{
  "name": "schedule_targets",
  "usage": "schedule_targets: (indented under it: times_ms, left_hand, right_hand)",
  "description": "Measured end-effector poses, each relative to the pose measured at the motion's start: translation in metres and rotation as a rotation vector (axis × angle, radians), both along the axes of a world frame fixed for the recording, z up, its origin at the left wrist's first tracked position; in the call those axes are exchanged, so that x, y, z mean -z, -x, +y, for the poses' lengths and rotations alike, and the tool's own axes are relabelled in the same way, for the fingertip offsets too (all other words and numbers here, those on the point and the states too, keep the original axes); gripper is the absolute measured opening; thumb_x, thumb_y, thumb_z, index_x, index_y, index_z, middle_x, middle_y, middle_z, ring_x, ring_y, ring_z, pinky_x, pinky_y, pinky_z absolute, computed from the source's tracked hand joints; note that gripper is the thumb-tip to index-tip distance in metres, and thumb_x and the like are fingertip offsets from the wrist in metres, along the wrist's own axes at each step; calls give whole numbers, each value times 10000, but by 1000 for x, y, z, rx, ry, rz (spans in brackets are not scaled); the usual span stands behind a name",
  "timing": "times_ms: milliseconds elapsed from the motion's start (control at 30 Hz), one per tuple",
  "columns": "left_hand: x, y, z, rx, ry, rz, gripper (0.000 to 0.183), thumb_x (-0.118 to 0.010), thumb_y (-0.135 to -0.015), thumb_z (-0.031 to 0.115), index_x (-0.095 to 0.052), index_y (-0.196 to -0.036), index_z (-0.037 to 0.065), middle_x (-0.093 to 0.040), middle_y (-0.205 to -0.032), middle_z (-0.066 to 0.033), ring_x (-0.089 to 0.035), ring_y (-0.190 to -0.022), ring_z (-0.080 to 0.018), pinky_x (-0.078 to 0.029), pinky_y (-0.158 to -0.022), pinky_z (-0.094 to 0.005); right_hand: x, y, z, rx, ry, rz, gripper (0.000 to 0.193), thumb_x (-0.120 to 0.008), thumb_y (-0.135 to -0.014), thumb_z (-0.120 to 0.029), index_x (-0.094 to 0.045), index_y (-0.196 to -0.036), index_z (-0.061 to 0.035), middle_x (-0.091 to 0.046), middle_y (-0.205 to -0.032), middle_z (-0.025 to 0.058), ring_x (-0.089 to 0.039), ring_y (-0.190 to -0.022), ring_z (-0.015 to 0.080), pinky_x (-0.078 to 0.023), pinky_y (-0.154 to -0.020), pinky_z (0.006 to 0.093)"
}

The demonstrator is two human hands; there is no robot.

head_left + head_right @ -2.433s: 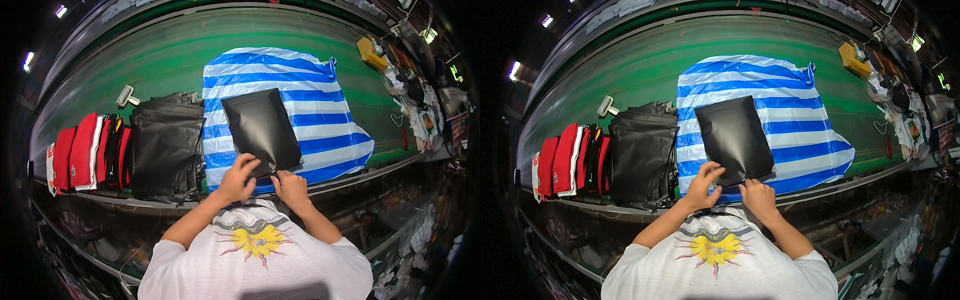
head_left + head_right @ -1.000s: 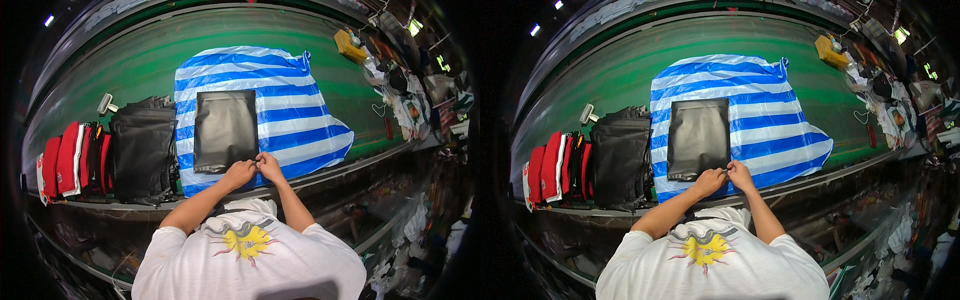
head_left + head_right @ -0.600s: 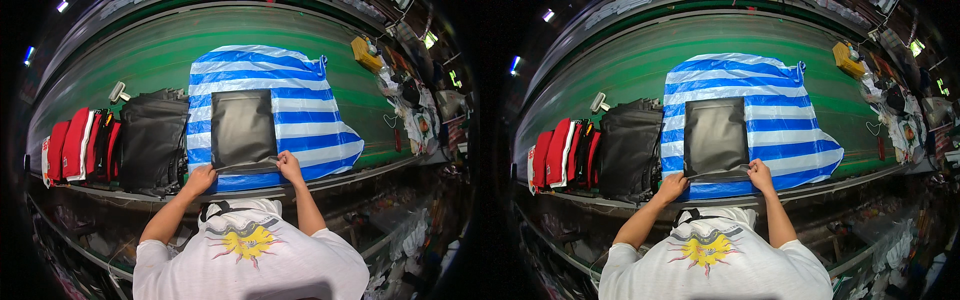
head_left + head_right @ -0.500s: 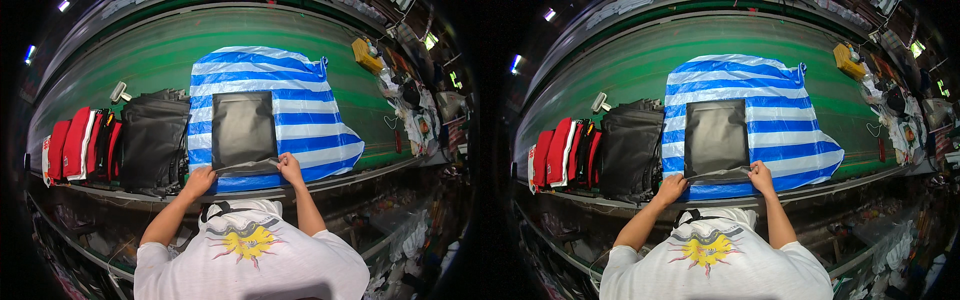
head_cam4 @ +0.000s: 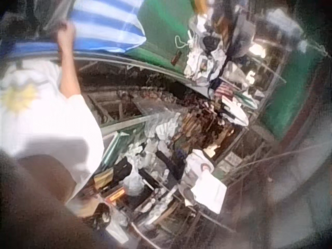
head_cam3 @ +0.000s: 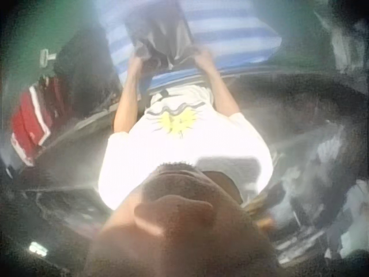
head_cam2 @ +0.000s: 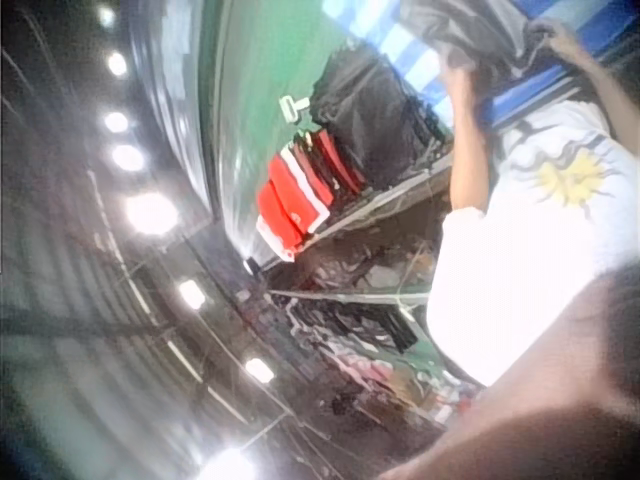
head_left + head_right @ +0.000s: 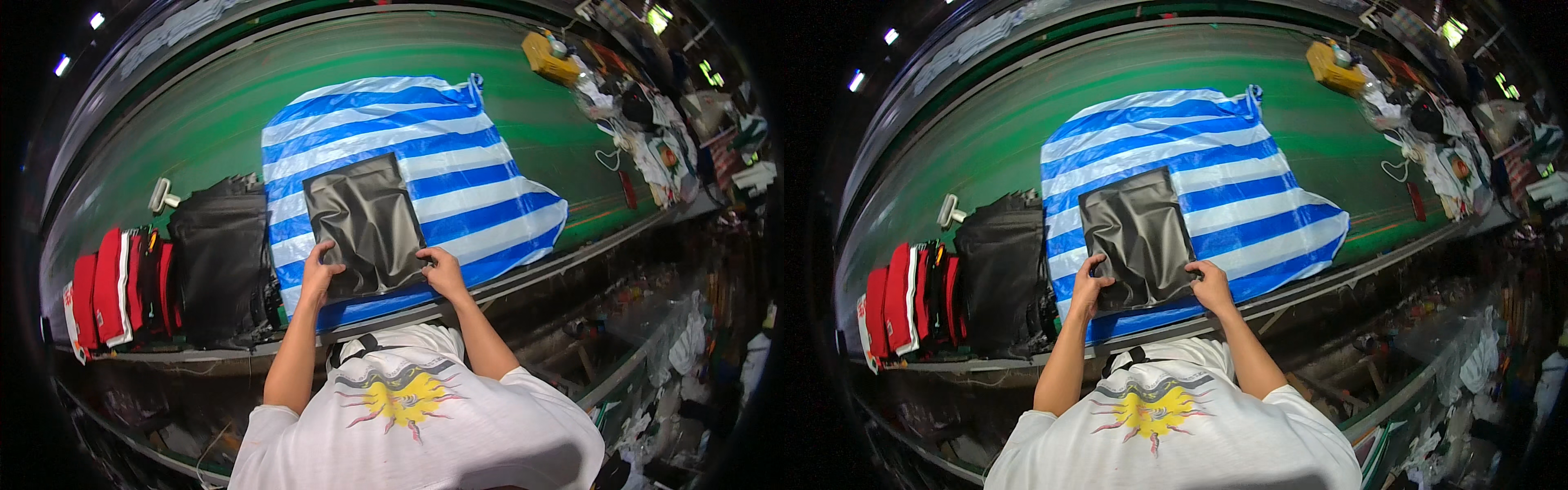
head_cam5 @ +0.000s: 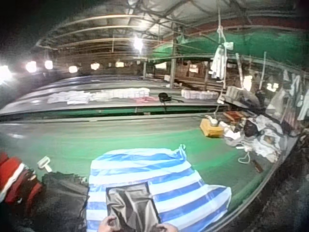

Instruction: The person folds various t-shirts and places them into black plastic bags on a green conveyor belt. The person handles white, red, and black shirts, folding each one and inserting it into a bag before moving to the next item.

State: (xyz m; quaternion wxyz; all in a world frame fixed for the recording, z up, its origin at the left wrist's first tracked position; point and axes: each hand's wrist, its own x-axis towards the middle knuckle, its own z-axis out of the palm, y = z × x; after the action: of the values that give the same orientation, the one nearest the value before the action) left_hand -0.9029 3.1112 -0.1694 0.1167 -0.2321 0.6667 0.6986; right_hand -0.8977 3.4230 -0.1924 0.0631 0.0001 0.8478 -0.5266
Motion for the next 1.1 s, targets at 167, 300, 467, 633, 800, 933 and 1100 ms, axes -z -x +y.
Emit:
schedule_targets:
  times_ms: [167,300,467,633,800,933,1100]
  left_hand:
    - [19,13,48,96,17,69,748,-732,-661,-74,-612,-1388,55,-562,-1450,-154,-494,-1377,-322,-374,-1156,-384]
    - [26,34,120,192,79,158,740,-768,-680,-47,-600,-1396,40,-569,-1429,-156,-507,-1363,-323,-373,-1162,-376]
    - [32,56,200,257,192,258,739,-844,-688,1,-591,-1382,4,-592,-1366,-180,-554,-1299,-325,-418,-1128,-374]
    - [31,65,248,326,377,312,731,-864,-735,20,-570,-1404,-2,-588,-1395,-169,-577,-1285,-320,-446,-1106,-381]
    - [35,61,255,290,387,362,687,-866,-719,36,-596,-1349,-20,-557,-1353,-212,-584,-1233,-368,-459,-1091,-395]
    - [34,55,244,347,451,348,660,-878,-752,73,-608,-1351,21,-427,-1463,-214,-601,-1202,-367,-505,-1035,-395]
    - [17,16,194,272,396,268,518,-832,-832,116,-632,-1297,7,-482,-1403,-192,-687,-971,-272,-575,-844,-361]
  right_hand:
    - [4,-4,56,141,-31,157,343,-643,-787,79,-744,-1103,-8,-709,-1177,113,-656,-643,169,-537,-600,304]
    - [-11,3,114,320,37,77,303,-627,-782,67,-751,-1051,8,-722,-1170,179,-681,-1125,340,-519,-990,382]
    - [-12,12,186,496,73,64,215,-673,-876,35,-741,-1080,25,-711,-1184,120,-731,-853,215,-607,-656,289]
    - [3,17,243,565,48,-26,214,-723,-893,-21,-731,-1100,32,-702,-1155,130,-733,-723,191,-587,-616,298]
    - [3,17,260,561,-103,68,241,-758,-844,-27,-734,-1080,13,-726,-1038,129,-703,-788,218,-564,-729,342]
    - [-29,22,231,476,-485,247,224,-759,-826,-59,-750,-1043,0,-690,-1139,153,-637,-1056,331,-511,-939,418]
    - [-34,36,171,204,-467,363,190,-739,-841,-85,-755,-1013,-3,-681,-1150,155,-592,-1115,365,-478,-997,448]
